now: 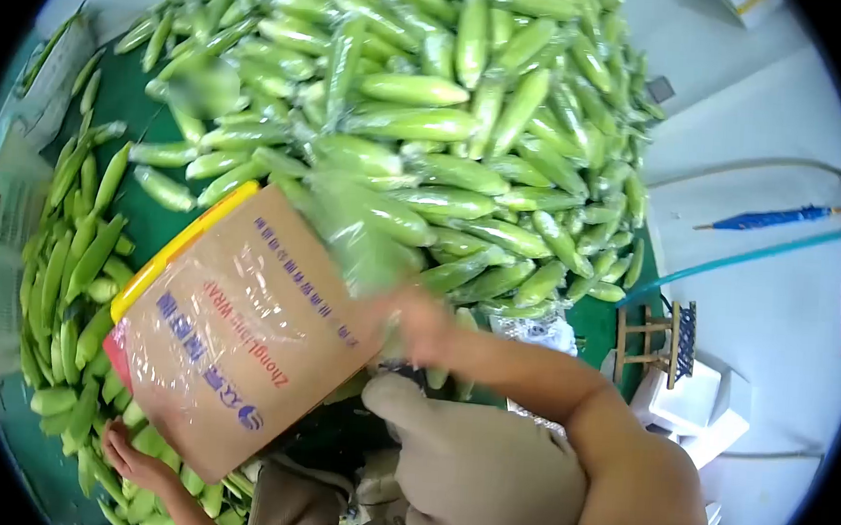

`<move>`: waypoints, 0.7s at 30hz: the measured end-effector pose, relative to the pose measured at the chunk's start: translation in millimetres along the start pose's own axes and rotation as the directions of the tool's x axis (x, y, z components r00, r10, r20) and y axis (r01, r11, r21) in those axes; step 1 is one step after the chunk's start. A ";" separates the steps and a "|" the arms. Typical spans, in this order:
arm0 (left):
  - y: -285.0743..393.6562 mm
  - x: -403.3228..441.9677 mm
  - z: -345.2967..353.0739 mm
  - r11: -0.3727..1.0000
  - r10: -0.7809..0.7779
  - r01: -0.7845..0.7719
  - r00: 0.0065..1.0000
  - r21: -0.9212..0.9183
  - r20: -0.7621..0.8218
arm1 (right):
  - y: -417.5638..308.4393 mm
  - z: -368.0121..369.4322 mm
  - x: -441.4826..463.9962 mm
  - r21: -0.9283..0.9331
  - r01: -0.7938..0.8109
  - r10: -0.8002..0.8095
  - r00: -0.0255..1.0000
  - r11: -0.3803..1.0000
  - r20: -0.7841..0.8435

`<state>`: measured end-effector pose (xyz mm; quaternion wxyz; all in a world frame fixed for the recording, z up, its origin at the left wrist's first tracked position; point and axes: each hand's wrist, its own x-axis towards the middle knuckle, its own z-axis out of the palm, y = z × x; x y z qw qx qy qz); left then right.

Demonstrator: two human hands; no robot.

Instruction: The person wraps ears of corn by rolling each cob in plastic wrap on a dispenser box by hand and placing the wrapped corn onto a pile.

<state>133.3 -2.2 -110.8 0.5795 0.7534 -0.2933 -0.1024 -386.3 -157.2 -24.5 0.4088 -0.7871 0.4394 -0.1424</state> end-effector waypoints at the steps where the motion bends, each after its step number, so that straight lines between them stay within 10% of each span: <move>1: -41.5 21.9 -31.0 0.981 0.015 -0.016 1.000 0.192 0.006 | 3.0 -43.2 -3.3 -0.415 -0.200 0.150 0.977 0.887 -0.150; 2: -52.7 13.7 -38.6 0.842 0.062 -0.194 0.961 0.503 0.268 | 51.6 -67.4 -25.4 0.298 0.038 0.171 0.748 0.954 -0.642; 4: -71.7 -4.8 -58.2 0.229 0.142 -0.740 0.668 0.632 0.731 | 243.3 -184.4 -46.2 -0.078 -0.280 0.125 0.637 0.957 -0.760; 6: -48.4 -17.2 -58.7 0.334 0.099 -0.626 0.767 0.704 0.634 | 225.4 -239.6 -14.3 0.568 0.192 0.486 0.347 0.801 -0.802; 8: -32.0 -6.0 -69.7 0.211 0.009 -0.503 0.858 0.838 0.513 | 173.8 -230.8 22.3 0.611 0.399 0.547 0.274 0.683 -0.791; 13: -1.4 16.6 -75.3 0.333 -0.257 -0.319 0.875 0.887 0.411 | 65.3 -57.9 50.4 0.379 0.036 0.104 0.933 0.925 -0.344; 16: 0.1 -8.2 -77.7 0.563 0.256 -0.387 0.922 0.730 0.292 | 2.3 -19.7 57.2 -0.291 0.184 -0.160 0.982 0.939 0.103; 18: 19.3 -10.7 -54.4 0.826 0.376 -0.412 0.911 0.386 0.166 | -8.4 -7.9 66.4 -0.418 0.243 -0.178 0.966 0.875 0.189; 21: 138.2 -14.6 39.2 0.650 0.484 -0.650 0.754 0.395 0.444 | -11.8 2.0 82.4 -0.472 0.281 -0.167 0.948 0.836 0.270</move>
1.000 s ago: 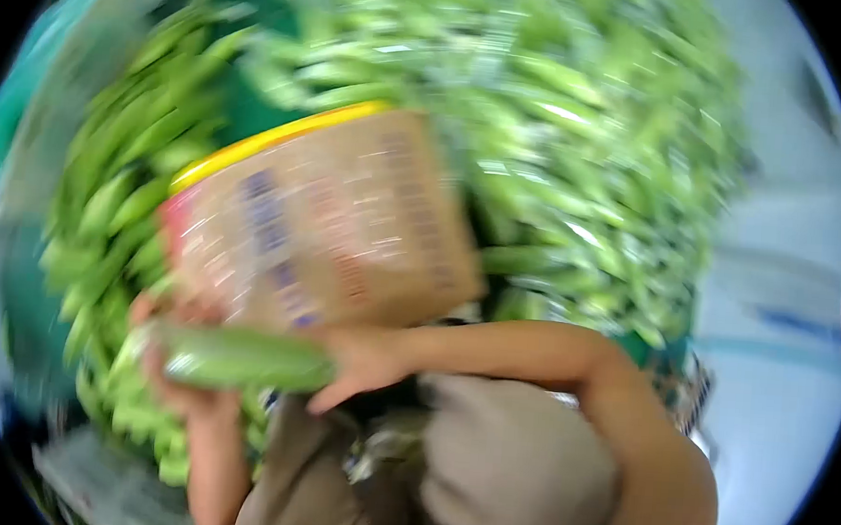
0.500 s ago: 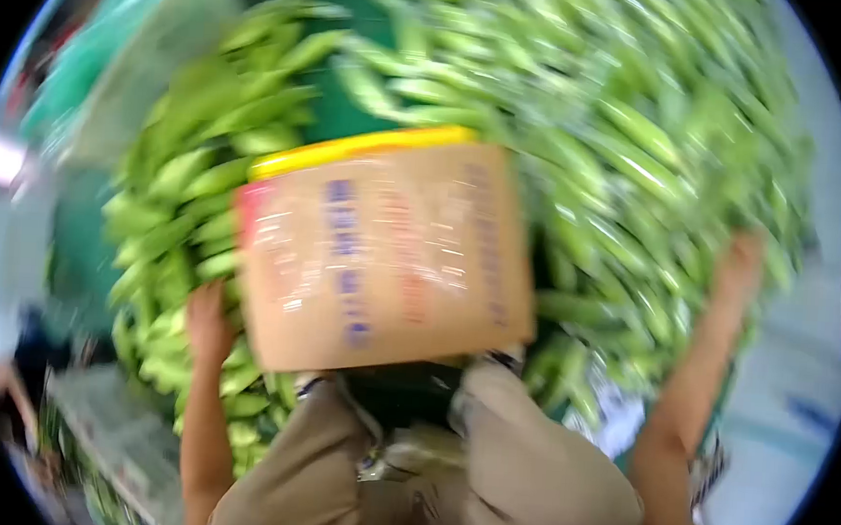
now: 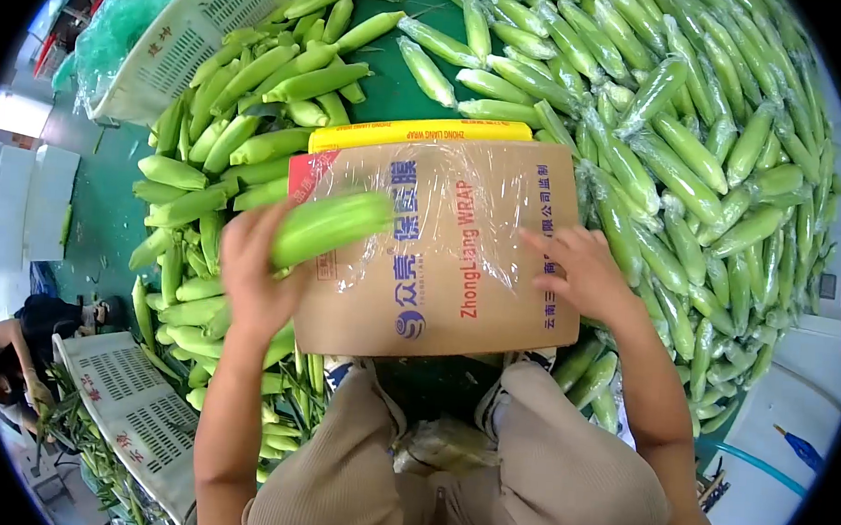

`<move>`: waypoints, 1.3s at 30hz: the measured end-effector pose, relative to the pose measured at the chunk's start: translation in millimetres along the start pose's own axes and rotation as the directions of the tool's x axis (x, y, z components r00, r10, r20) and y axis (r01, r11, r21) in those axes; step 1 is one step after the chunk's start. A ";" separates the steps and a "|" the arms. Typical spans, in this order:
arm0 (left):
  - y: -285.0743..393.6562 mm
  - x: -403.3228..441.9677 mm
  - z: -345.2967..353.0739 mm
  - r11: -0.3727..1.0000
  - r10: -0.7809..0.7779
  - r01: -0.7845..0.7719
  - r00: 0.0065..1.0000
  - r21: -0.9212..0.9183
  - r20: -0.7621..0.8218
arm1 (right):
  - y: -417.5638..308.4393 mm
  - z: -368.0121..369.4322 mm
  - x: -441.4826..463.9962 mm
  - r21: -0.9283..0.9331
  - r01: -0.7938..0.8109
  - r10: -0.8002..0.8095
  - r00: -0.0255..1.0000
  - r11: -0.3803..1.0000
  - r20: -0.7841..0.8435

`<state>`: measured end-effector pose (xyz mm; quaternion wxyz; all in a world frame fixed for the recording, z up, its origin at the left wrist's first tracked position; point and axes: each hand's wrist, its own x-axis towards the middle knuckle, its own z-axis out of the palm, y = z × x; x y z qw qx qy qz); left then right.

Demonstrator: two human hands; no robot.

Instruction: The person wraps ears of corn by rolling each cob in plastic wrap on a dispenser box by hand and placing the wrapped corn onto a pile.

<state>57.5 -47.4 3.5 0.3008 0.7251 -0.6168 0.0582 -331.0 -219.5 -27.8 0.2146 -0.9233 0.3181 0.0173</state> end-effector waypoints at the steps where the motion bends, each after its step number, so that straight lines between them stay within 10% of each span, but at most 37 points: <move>1: 16.5 15.4 22.1 0.998 0.059 -0.057 0.997 -0.029 0.056 | 0.1 -0.7 7.6 -0.034 0.013 -0.013 1.000 0.999 0.015; 7: 59.7 39.7 90.2 0.987 0.148 -0.160 0.934 0.009 0.325 | -1.4 41.0 34.2 -0.153 0.172 -0.200 0.961 0.973 -0.190; 11: 60.4 45.8 86.8 0.983 0.144 -0.177 0.915 0.054 0.377 | 17.5 84.9 -1.9 0.714 0.005 0.442 0.782 0.700 -0.439; 14: 56.3 48.4 87.3 0.979 0.187 -0.202 0.904 -0.002 0.384 | -18.4 41.8 37.9 0.653 0.120 0.398 0.706 0.748 -0.586; 17: 59.2 51.9 87.0 0.980 0.180 -0.198 0.897 0.004 0.403 | -53.0 48.7 89.2 0.186 0.109 -0.004 0.871 0.977 -0.490; 21: -3.6 15.1 93.5 0.852 0.437 -0.410 0.899 -0.326 0.009 | -76.0 55.0 114.2 -0.179 0.150 -0.211 0.893 0.972 -0.398; 22: -10.6 -19.5 81.1 0.960 0.165 -0.174 0.985 -0.219 -0.060 | -76.7 54.7 117.1 -0.211 0.147 -0.217 0.906 0.966 -0.363; 26: -18.6 -46.5 44.0 0.979 -0.173 0.197 0.940 -0.053 0.294 | -69.3 69.2 113.1 -0.094 0.109 -0.139 0.891 0.990 -0.433; 28: -17.9 -33.5 44.6 0.989 -0.151 0.140 0.934 0.057 0.325 | -62.0 63.1 115.1 -0.095 0.079 -0.117 0.850 0.992 -0.513; 31: -28.6 -44.3 62.2 0.974 -0.085 0.053 0.987 0.219 0.139 | -58.3 51.0 105.4 -0.167 0.039 -0.108 0.896 0.985 -0.430; 37: 5.1 -68.2 49.4 0.872 -0.343 0.267 0.932 -0.410 -0.122 | -78.3 36.0 79.9 -0.157 0.260 -0.276 0.957 0.953 -0.092; 39: 22.0 -77.3 52.4 0.961 -0.095 0.059 0.988 -0.269 -0.124 | -88.3 42.1 69.6 -0.121 0.341 -0.349 0.935 0.932 -0.056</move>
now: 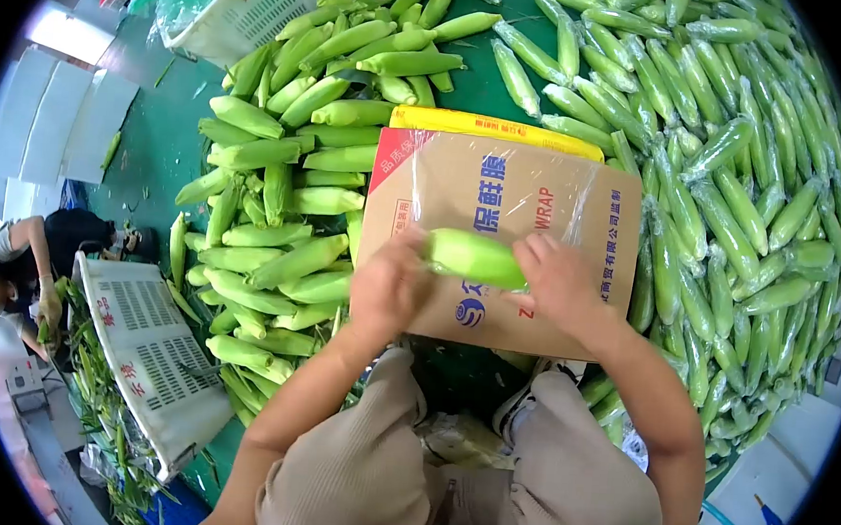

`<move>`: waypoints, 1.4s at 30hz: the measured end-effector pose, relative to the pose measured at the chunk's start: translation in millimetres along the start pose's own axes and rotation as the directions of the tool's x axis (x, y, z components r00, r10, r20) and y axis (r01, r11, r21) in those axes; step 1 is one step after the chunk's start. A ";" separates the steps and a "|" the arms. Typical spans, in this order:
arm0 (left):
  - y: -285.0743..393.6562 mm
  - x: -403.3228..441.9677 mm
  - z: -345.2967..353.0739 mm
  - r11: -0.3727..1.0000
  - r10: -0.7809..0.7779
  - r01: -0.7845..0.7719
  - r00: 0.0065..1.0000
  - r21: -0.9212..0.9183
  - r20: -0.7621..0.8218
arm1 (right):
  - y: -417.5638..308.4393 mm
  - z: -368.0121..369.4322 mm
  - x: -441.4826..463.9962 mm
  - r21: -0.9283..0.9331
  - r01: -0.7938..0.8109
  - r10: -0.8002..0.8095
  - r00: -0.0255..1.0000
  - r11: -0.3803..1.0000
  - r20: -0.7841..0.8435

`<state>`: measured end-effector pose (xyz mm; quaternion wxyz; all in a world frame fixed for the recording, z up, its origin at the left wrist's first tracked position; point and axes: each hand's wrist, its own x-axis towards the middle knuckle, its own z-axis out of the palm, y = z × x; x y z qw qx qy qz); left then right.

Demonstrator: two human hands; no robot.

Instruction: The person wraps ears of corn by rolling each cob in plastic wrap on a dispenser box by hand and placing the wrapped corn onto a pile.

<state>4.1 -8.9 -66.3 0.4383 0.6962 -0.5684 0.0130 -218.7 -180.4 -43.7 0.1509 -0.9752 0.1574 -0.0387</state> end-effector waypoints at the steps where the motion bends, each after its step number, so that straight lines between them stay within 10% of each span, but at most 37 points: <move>1: 3.4 -5.5 4.2 0.989 0.139 -0.142 0.987 0.034 0.085 | -2.4 0.4 -0.3 0.018 0.010 -0.010 1.000 1.000 0.003; 7: 19.0 84.3 20.0 0.900 -0.107 -0.142 0.845 0.412 0.525 | 6.9 -14.9 30.3 -0.017 -0.088 0.078 0.948 0.996 -0.307; 9: -8.5 136.9 49.4 0.771 0.178 -0.327 0.935 0.546 0.308 | 17.3 -23.3 47.5 -0.101 -0.098 0.065 0.955 0.990 -0.289; 13: -10.7 186.4 73.9 0.881 0.149 -0.234 0.962 0.412 0.227 | 49.4 -4.1 85.0 -0.136 -0.188 0.139 0.942 0.973 -0.306; 22: 11.8 82.6 49.6 0.788 0.314 -0.504 0.823 0.354 0.473 | 55.0 0.3 61.0 0.649 -0.087 0.067 0.996 0.756 0.055; 24: 24.4 70.3 47.9 0.856 0.187 -0.424 0.787 0.295 0.588 | 52.0 -10.0 52.9 0.655 -0.252 0.017 0.939 0.712 0.343; 27: 35.5 74.1 34.2 0.932 0.064 -0.313 0.634 0.180 0.770 | 47.7 -31.4 70.7 0.227 -0.079 -0.030 0.898 0.971 0.440; 29: 43.9 81.1 24.7 0.968 0.075 -0.242 0.518 0.062 0.852 | 52.1 -15.3 66.9 0.252 0.050 -0.051 0.999 0.966 0.001; 33: 47.1 86.4 18.8 0.990 0.123 -0.113 0.401 -0.084 0.908 | 34.2 0.2 71.9 -0.143 0.019 0.007 0.984 0.990 0.177; 37: 71.1 73.3 8.2 0.998 0.031 -0.050 0.072 -0.028 0.997 | 32.0 -3.6 72.0 -0.081 -0.017 0.035 0.974 0.997 0.224; 39: 75.9 43.9 3.7 0.961 0.119 0.256 -0.051 -0.102 0.992 | 35.6 3.0 69.0 -0.081 0.000 0.017 0.978 0.997 0.209; 40: 68.2 3.3 22.4 0.991 0.108 0.105 -0.193 -0.089 0.975 | 35.8 1.8 69.0 -0.087 0.007 0.011 0.979 0.996 0.206; 42: 57.1 -41.1 25.2 0.929 0.203 0.370 -0.464 -0.020 0.862 | 33.0 6.5 68.5 -0.062 -0.025 0.036 0.983 0.998 0.180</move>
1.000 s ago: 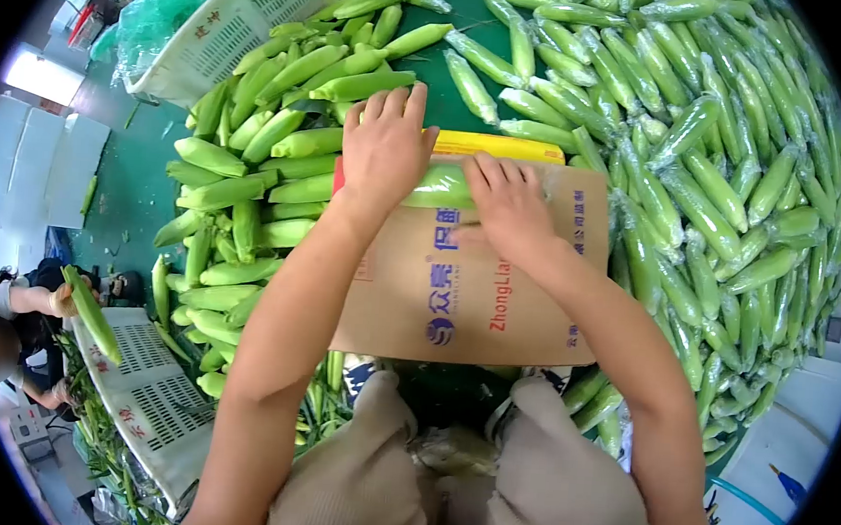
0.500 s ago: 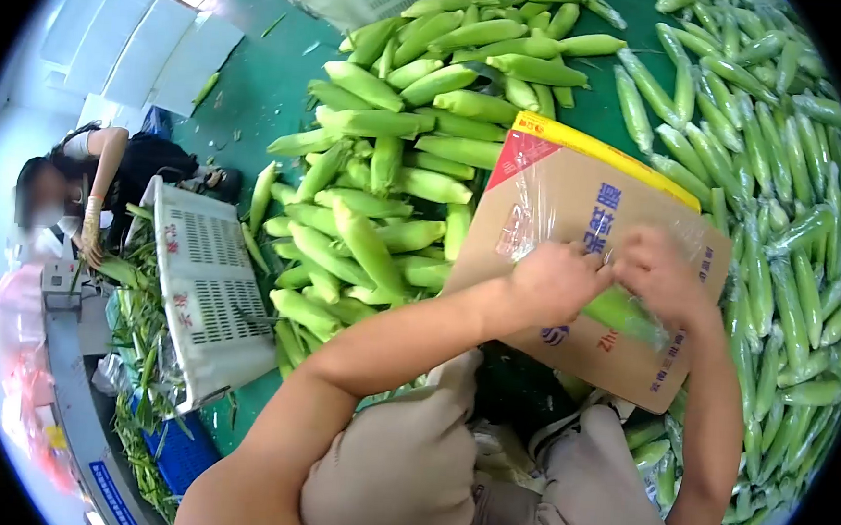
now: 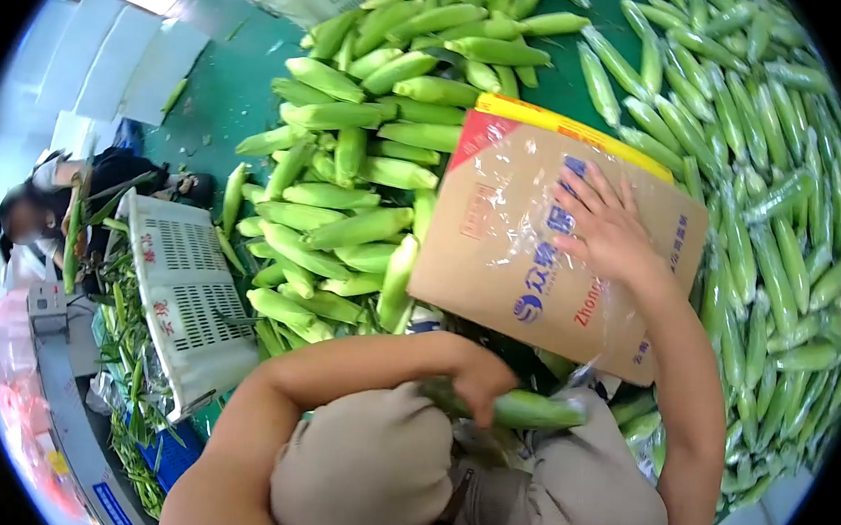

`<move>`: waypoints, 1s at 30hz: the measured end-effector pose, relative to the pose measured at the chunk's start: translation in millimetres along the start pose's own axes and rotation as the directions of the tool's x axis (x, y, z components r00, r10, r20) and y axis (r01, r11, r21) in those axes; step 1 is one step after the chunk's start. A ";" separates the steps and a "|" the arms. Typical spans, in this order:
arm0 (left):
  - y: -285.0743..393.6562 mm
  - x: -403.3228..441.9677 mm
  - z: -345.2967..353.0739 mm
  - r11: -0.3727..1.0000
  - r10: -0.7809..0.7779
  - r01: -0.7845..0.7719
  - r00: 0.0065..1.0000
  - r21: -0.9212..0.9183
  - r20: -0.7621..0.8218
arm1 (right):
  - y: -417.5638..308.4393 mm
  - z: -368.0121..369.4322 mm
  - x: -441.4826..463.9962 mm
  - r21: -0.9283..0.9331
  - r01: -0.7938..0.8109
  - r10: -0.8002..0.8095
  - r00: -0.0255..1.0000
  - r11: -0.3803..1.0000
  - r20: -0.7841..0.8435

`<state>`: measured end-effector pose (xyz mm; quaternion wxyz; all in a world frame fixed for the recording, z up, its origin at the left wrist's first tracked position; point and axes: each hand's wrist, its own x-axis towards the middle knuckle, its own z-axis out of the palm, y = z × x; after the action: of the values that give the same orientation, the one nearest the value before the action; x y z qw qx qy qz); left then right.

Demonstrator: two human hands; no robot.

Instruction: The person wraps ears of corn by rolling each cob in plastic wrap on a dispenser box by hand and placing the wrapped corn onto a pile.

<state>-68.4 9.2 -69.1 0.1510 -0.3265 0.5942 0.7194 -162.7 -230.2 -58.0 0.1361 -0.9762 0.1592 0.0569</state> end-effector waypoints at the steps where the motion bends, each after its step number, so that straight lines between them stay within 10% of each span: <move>1: -26.1 14.8 20.5 0.986 0.113 -0.107 0.992 -0.124 0.047 | -2.1 4.0 -4.2 0.014 -0.022 0.022 1.000 1.000 -0.010; 4: -20.0 3.4 22.1 0.989 0.149 -0.147 0.988 -0.033 0.042 | -33.5 -2.7 -35.6 -0.172 0.141 -0.161 0.981 0.975 -0.105; 6: -29.9 1.0 26.6 0.962 0.243 -0.227 0.965 0.150 -0.096 | -68.5 -18.7 -85.8 0.372 0.128 -0.159 0.986 0.920 0.054; 9: -37.0 -35.5 19.4 0.878 0.475 -0.456 0.801 0.144 -0.365 | -86.2 -2.9 -149.1 0.626 -0.079 -0.304 0.823 0.776 0.480; 11: -2.0 -85.0 -7.1 0.932 0.250 -0.339 0.856 -0.126 -0.452 | -91.4 20.6 -156.4 0.736 -0.459 -0.333 0.682 0.498 0.651; 13: 11.8 -120.3 -19.3 0.979 0.131 -0.200 0.745 -0.032 -0.654 | -95.8 39.1 -158.7 0.865 -0.380 -0.208 0.864 0.327 0.458; 15: 7.8 -130.7 -19.3 0.879 0.072 -0.452 0.437 -0.149 -0.897 | -95.8 43.2 -149.3 0.944 -0.254 -0.114 0.953 0.211 0.282; 16: -9.4 -120.9 -23.4 0.830 0.189 -0.550 0.130 0.088 -0.973 | -93.5 37.7 -141.4 0.967 -0.177 -0.055 0.980 0.183 0.190; 17: -54.4 -107.1 -22.5 0.651 -0.042 -0.750 -0.188 0.116 -0.981 | -95.4 48.9 -132.1 0.975 -0.018 0.025 1.000 0.220 0.013; 19: 17.1 -71.7 -37.7 0.278 -0.411 -0.946 -0.276 0.169 -0.869 | -106.2 52.9 -117.7 0.969 0.114 0.126 0.982 0.219 -0.144; 22: 41.5 -37.8 -53.8 0.586 -0.074 -0.805 -0.170 0.095 -0.983 | -100.2 25.0 -133.1 0.903 -0.110 -0.084 0.993 -0.415 0.083; 24: 24.3 -28.8 -51.1 0.656 0.014 -0.746 -0.139 0.114 -0.990 | -88.1 48.4 -163.0 0.827 -0.136 0.000 0.987 -0.546 0.162; 26: -58.3 -32.4 -34.8 0.753 -0.168 -0.656 -0.250 0.039 -0.954 | -54.3 83.1 -209.6 0.905 -0.204 0.229 0.925 -0.373 0.303; 30: -238.5 -52.2 33.8 0.922 -0.305 -0.097 -0.780 -0.376 -0.547 | 70.4 44.4 -286.2 0.968 -0.210 0.813 0.582 0.137 0.011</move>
<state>104.8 109.6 -212.9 -0.4204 -0.8854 0.1947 -0.0385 -458.6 -197.3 -73.7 0.5644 -0.5682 0.5360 -0.2669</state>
